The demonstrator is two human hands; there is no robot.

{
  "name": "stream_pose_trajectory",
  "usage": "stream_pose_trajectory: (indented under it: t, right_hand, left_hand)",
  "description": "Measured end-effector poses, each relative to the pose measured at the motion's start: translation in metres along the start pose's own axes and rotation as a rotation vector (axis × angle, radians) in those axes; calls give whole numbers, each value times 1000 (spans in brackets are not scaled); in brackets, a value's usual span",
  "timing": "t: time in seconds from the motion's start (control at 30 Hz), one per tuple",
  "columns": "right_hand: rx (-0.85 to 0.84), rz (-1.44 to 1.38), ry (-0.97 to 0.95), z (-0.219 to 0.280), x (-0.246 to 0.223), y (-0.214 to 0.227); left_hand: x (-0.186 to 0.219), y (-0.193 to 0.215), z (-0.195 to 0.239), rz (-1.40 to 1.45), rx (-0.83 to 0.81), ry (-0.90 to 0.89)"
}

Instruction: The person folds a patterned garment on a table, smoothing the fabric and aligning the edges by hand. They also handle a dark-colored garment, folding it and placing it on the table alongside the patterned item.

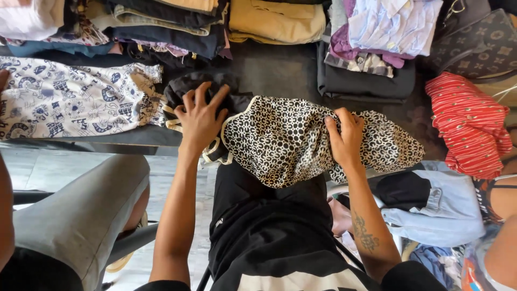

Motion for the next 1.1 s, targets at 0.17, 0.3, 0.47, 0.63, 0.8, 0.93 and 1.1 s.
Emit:
stream_pose_trajectory:
  t: [0.17,0.3,0.47,0.63,0.8,0.93,1.1]
  right_hand:
    - [63,-171,70,-7,-75,58]
    - [90,-43,118,5,-109,95]
    - [-451,-510,-102,31,-106,55]
    - [-1399,-61,-111,89,-88,24]
    - [-816,132,-300,41,20,125]
    - [-119,-160,-357,-12,62,227]
    - [404,691,92,-87,-21,199]
  left_hand:
    - [16,-4,-7,95,47,-37]
    - [-7,21,15,552,326,52]
    - [-82,33,58,1349,773,280]
    - [-36,160,76,1096,1069,35]
    - [-13,198,85,476,1104,119]
    - [-30,183,55,312,1174,-184]
    - [7,158,-67,144,700,-303]
Point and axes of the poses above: each hand's wrist, its own z-axis away from the middle knuckle, its own y-axis out of the back of the hand, x = y × z, the point moved 8 cm from there along -z, towards the middle knuckle, and after that the axes turned 2 degrees about -y, right-handed, at the moved point
